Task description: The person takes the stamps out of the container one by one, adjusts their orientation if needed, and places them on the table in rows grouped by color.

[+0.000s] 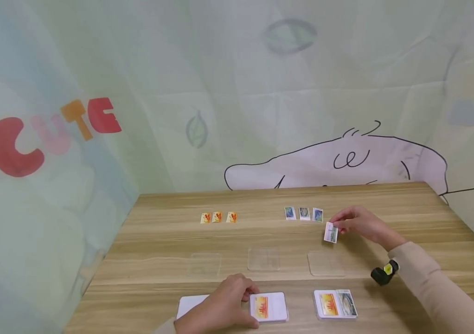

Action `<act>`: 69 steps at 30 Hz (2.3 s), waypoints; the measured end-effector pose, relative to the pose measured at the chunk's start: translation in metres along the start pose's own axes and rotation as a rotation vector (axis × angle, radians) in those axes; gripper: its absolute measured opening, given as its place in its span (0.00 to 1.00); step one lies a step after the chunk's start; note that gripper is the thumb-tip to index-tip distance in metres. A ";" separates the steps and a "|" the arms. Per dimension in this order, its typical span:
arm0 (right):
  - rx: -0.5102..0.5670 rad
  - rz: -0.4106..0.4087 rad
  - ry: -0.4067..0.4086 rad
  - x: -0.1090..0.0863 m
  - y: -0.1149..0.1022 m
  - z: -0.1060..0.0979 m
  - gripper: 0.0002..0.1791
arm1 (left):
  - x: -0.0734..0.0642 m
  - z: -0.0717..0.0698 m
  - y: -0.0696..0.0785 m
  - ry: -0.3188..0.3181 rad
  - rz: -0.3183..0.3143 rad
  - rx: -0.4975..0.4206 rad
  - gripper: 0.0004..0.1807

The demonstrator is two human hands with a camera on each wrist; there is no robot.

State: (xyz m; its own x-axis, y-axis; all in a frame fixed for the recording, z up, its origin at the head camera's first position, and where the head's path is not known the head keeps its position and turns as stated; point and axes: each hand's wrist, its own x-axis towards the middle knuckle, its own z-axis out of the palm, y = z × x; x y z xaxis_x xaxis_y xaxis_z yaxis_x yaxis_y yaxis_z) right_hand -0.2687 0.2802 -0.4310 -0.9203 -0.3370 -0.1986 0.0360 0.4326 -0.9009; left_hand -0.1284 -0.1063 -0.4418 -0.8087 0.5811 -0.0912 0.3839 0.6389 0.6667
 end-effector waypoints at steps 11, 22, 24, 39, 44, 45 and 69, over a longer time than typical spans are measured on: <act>0.065 0.008 -0.004 0.005 0.003 -0.010 0.13 | 0.001 0.000 0.003 -0.012 -0.023 -0.006 0.27; 0.057 0.017 0.010 0.009 0.006 -0.016 0.13 | 0.001 0.000 0.003 -0.011 -0.033 -0.007 0.27; 0.055 0.027 0.013 0.010 0.007 -0.017 0.13 | 0.000 0.000 0.003 -0.012 -0.037 -0.015 0.27; 0.019 0.055 0.026 0.020 0.007 -0.028 0.13 | 0.000 0.000 0.002 -0.008 -0.038 -0.002 0.28; -0.002 0.064 0.031 0.023 0.007 -0.030 0.12 | 0.000 0.000 0.002 -0.008 -0.039 -0.002 0.28; -0.006 0.067 0.034 0.024 0.006 -0.030 0.12 | 0.000 0.000 0.002 -0.006 -0.037 -0.003 0.27; -0.067 0.007 0.045 0.041 0.005 -0.033 0.12 | 0.002 -0.001 0.002 -0.013 -0.028 0.006 0.27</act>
State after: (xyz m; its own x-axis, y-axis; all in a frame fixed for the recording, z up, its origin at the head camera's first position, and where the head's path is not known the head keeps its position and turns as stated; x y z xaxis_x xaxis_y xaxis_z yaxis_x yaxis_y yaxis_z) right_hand -0.3187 0.2961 -0.4309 -0.9367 -0.2964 -0.1862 0.0181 0.4900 -0.8715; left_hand -0.1298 -0.1045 -0.4401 -0.8131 0.5697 -0.1193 0.3640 0.6577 0.6595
